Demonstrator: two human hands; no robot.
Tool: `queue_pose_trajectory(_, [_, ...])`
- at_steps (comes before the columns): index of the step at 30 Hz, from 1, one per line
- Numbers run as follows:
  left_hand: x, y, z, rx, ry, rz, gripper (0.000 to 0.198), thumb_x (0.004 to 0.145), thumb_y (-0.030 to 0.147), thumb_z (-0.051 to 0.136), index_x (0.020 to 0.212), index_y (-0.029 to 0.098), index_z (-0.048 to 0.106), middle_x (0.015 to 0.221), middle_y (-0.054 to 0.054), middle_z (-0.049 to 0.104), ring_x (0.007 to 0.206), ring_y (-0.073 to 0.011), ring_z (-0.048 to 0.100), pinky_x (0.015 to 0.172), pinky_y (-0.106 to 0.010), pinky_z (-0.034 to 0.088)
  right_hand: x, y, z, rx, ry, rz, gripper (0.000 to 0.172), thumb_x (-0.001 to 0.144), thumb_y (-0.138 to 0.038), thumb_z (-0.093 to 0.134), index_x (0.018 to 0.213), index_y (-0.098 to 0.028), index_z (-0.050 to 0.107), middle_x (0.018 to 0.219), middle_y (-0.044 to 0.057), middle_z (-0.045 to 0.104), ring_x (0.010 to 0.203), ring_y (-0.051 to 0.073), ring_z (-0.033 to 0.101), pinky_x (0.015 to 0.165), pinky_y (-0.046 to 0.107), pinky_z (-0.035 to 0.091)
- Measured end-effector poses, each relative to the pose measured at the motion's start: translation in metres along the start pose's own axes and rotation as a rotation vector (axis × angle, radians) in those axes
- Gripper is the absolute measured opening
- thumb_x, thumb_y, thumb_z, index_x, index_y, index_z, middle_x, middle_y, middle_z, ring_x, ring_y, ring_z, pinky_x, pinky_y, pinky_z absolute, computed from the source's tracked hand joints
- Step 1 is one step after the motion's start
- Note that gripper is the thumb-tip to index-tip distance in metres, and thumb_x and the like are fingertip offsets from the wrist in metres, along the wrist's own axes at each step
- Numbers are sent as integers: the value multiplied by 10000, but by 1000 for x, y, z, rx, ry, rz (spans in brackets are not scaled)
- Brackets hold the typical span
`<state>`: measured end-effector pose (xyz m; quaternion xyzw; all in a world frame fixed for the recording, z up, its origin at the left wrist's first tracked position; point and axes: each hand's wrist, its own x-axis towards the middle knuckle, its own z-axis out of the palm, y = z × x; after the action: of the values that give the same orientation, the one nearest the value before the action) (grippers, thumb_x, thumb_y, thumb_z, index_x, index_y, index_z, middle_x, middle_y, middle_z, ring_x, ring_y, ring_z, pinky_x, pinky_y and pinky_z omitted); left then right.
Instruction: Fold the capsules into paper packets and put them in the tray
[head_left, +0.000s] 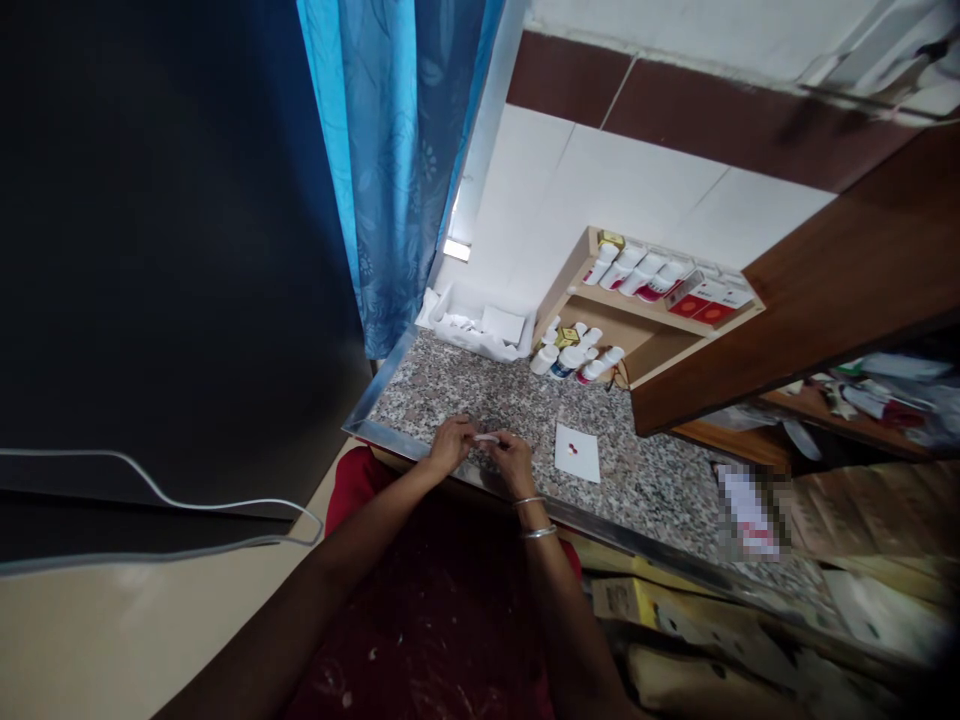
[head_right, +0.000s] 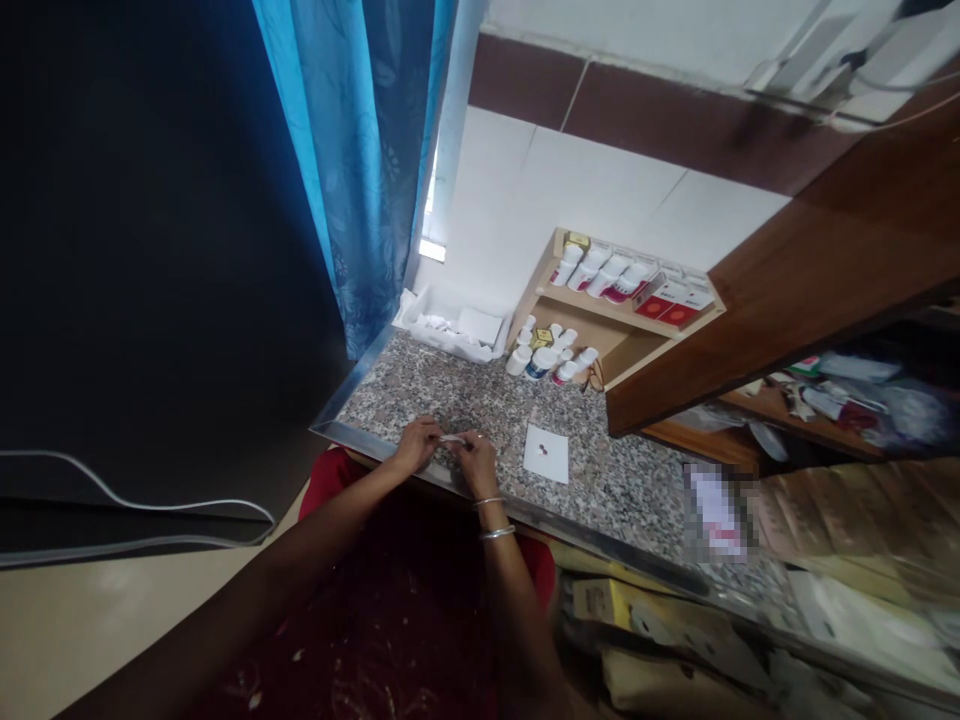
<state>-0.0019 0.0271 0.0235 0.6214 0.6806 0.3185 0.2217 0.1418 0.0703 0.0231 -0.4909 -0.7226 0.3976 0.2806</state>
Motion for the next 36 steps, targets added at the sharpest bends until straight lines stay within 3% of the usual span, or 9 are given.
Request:
queue_pose_trajectory(4, [1,2,6,-207,59,-69,162,723,224,596,585,145,629,621,5,538,645,-102,487,647,-211,371,3,5,2,81,42,50,291,632,-442,574,613,-161,647,523,-30,526,518,103,415,519,212,326])
queue_pose_trajectory(7, [-1,6,13,-477,97,-186,145,715,254,594,644,130,612,608,26,524,603,-82,467,591,-189,366,4,5,2,165,95,91,306,645,-448,566,618,-149,624,515,-36,504,504,94,402,491,204,319])
queue_pose_trajectory(11, [-5,14,17,-871,59,-347,245,713,364,572,708,119,582,602,27,538,570,-80,483,566,-194,402,2,-5,-1,169,99,64,318,646,-464,582,623,-149,617,527,-30,514,510,93,412,486,202,330])
queue_pose_trajectory(14, [-7,20,10,-1039,-18,-362,336,652,438,620,720,112,574,623,10,558,568,-91,512,555,-209,426,1,-17,-7,256,19,46,324,616,-439,626,760,-150,654,631,-3,597,570,114,481,535,217,388])
queue_pose_trajectory(17, [-8,23,0,-1063,-103,-331,373,620,447,648,758,103,605,623,0,569,552,-85,504,527,-193,401,1,-28,-13,398,-66,107,337,600,-417,643,807,-152,667,685,23,638,613,142,534,564,242,425])
queue_pose_trajectory(23, [-11,21,-11,-1066,-137,-318,368,681,395,607,914,114,652,633,-5,594,538,-78,472,511,-185,334,-2,-35,-15,487,-159,198,254,611,-346,611,783,-171,678,600,-2,609,505,111,498,433,198,363])
queue_pose_trajectory(30, [-11,23,-14,-1006,-154,-349,315,735,373,549,893,119,649,642,-10,595,548,-92,480,525,-194,341,-7,-31,-2,653,-177,248,140,635,-323,528,668,-196,578,625,-4,576,493,118,495,417,217,394])
queue_pose_trajectory(36, [-13,21,-12,-1024,-142,-357,358,713,441,549,797,102,626,572,18,538,501,-72,438,489,-181,310,-11,-37,1,645,-139,235,226,690,-412,484,642,-194,523,657,27,545,514,125,491,394,218,404])
